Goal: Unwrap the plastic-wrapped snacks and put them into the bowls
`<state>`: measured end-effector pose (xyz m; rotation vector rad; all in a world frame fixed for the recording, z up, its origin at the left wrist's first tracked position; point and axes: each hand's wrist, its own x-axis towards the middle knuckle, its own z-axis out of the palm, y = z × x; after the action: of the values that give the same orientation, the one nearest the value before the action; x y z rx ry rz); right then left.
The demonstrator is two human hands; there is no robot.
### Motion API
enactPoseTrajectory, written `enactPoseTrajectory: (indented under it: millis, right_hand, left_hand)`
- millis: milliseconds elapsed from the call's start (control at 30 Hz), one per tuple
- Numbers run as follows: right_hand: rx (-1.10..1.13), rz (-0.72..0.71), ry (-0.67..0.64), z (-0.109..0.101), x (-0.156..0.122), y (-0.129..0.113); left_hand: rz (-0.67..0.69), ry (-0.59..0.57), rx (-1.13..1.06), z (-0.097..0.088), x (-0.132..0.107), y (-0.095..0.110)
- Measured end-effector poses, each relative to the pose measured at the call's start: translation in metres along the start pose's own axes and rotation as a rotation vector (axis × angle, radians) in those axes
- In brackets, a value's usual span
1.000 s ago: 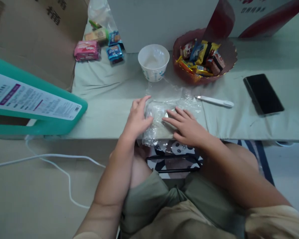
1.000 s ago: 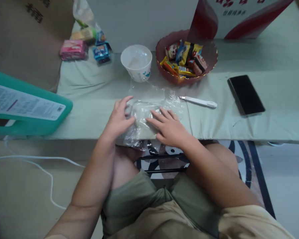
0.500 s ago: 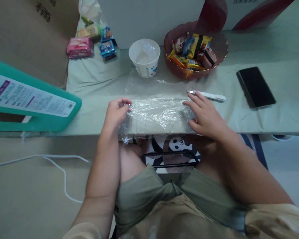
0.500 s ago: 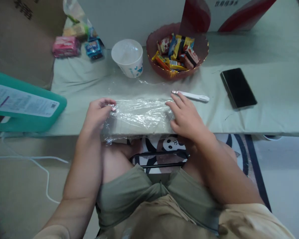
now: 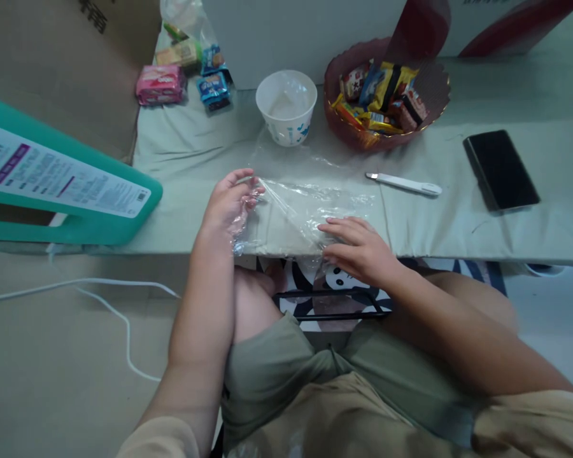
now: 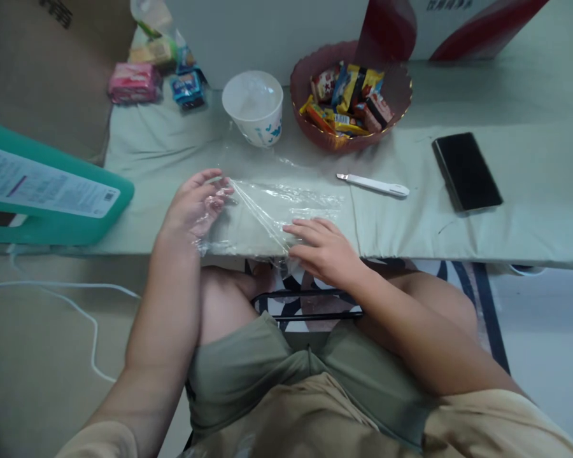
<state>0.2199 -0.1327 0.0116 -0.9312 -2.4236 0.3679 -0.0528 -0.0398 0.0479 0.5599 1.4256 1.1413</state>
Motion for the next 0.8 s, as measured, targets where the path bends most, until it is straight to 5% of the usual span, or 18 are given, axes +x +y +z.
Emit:
enactPoseTrajectory:
  millis: [167, 267, 367, 467, 667, 800]
  right_hand:
    - [0.355, 0.468, 0.278, -0.022, 0.005, -0.001]
    - [0.486, 0.726, 0.487, -0.020, 0.004, 0.018]
    - [0.540, 0.867, 0.569, -0.012, 0.006, 0.040]
    - [0.660, 0.925, 0.605, -0.009, 0.010, 0.049]
    - [0.634, 0.831, 0.477, -0.015, 0.013, 0.039]
    - [0.432, 0.817, 0.312, -0.018, 0.010, 0.034]
  left_hand:
    - [0.141, -0.006, 0.369, -0.018, -0.001, -0.007]
    - [0.416, 0.007, 0.652, -0.033, -0.007, -0.008]
    - [0.697, -0.239, 0.924, -0.039, -0.017, -0.012]
    - [0.799, -0.471, 1.089, -0.030, -0.026, -0.019]
    - [0.830, -0.390, 0.825, -0.013, -0.027, -0.021]
    - [0.585, -0.150, 0.569, -0.021, -0.015, -0.016]
